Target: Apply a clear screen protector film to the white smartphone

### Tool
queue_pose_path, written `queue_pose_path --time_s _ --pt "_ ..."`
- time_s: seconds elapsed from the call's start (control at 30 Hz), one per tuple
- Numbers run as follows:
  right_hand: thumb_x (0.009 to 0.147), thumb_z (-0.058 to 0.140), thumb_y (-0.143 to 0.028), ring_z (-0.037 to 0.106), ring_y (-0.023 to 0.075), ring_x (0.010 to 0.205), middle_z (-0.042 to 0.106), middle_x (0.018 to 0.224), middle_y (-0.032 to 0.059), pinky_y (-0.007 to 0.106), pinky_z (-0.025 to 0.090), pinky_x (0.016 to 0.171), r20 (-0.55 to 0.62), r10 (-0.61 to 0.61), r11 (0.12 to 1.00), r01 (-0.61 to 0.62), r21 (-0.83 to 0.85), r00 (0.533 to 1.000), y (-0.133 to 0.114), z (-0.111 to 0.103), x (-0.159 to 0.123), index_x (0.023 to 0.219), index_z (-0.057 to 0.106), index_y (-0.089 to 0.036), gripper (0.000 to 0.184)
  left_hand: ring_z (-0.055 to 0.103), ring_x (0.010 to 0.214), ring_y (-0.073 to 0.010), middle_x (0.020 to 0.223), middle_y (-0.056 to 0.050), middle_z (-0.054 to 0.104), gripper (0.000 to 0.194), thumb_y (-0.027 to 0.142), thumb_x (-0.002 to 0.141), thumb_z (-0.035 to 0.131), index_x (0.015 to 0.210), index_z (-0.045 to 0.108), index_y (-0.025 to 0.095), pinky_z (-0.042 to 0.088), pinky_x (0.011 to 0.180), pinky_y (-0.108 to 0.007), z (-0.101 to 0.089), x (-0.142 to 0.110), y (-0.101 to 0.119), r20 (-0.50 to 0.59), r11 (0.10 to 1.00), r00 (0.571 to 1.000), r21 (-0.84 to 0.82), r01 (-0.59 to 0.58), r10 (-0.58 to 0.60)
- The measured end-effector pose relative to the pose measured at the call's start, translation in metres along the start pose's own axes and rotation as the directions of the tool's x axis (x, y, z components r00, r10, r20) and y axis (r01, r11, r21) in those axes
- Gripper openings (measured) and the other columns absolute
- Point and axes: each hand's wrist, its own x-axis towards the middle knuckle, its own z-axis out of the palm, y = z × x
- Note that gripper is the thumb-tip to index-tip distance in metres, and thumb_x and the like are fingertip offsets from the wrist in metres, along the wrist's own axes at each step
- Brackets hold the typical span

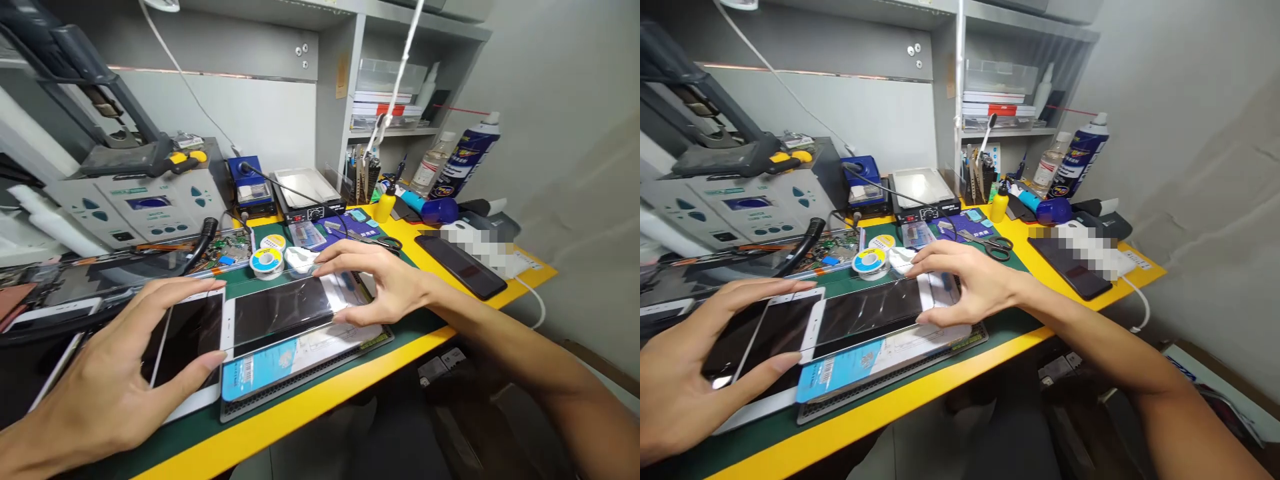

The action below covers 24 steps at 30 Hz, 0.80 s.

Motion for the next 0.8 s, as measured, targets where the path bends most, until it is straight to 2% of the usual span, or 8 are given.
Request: queue_pose_path --time_s 0.13,0.3,0.47,0.67,0.8 --pt "0.078 0.085 -0.031 0.068 0.0266 0.113 0.070 0.122 0.0151 0.039 0.055 0.099 -0.004 0.025 0.999 -0.025 -0.032 1.000 -0.003 -0.004 0.000 0.121 0.072 -0.016 0.048 0.060 0.126 -0.0323 0.140 -0.008 0.058 0.063 0.038 0.089 0.071 0.146 0.046 0.028 0.048 0.114 -0.052 -0.005 0.003 0.008 0.068 1.000 0.997 0.005 -0.028 0.028" --pt "0.079 0.085 -0.031 0.069 0.0263 0.113 0.071 0.122 0.0131 0.037 0.054 0.099 0.017 0.051 0.997 -0.050 -0.063 0.999 -0.006 -0.007 0.000 0.122 0.071 -0.018 0.047 0.057 0.129 -0.0311 0.139 -0.010 0.057 0.059 0.037 0.091 0.069 0.144 0.046 0.026 0.046 0.114 -0.050 -0.008 0.005 0.015 0.076 1.000 0.997 -0.015 -0.006 0.007" --pt "0.080 0.084 -0.032 0.068 0.0260 0.116 0.071 0.124 0.0117 0.034 0.054 0.101 0.060 0.087 0.992 -0.081 -0.095 0.994 -0.006 -0.007 -0.002 0.125 0.070 -0.019 0.050 0.055 0.130 -0.0310 0.138 -0.012 0.058 0.063 0.032 0.089 0.072 0.145 0.046 0.023 0.045 0.114 -0.048 -0.010 0.006 0.015 0.105 0.997 0.992 -0.040 -0.071 0.075" --pt "0.078 0.084 -0.035 0.069 0.0287 0.115 0.071 0.126 0.0100 0.037 0.058 0.098 0.098 0.107 0.987 -0.094 -0.129 0.989 -0.004 -0.007 -0.004 0.130 0.067 -0.024 0.056 0.055 0.129 -0.0332 0.135 -0.015 0.060 0.065 0.028 0.086 0.071 0.145 0.047 0.020 0.047 0.111 -0.052 -0.010 0.005 0.014 0.089 0.991 0.990 -0.073 -0.107 0.114" --pt "0.077 0.084 -0.036 0.069 0.0306 0.115 0.071 0.128 0.0097 0.040 0.060 0.096 0.116 0.115 0.985 -0.098 -0.146 0.987 -0.004 -0.007 -0.004 0.133 0.065 -0.027 0.059 0.053 0.131 -0.0344 0.137 -0.017 0.058 0.072 0.026 0.083 0.075 0.148 0.043 0.019 0.046 0.113 -0.053 -0.012 0.004 0.013 0.134 0.990 0.982 -0.069 -0.124 0.132"
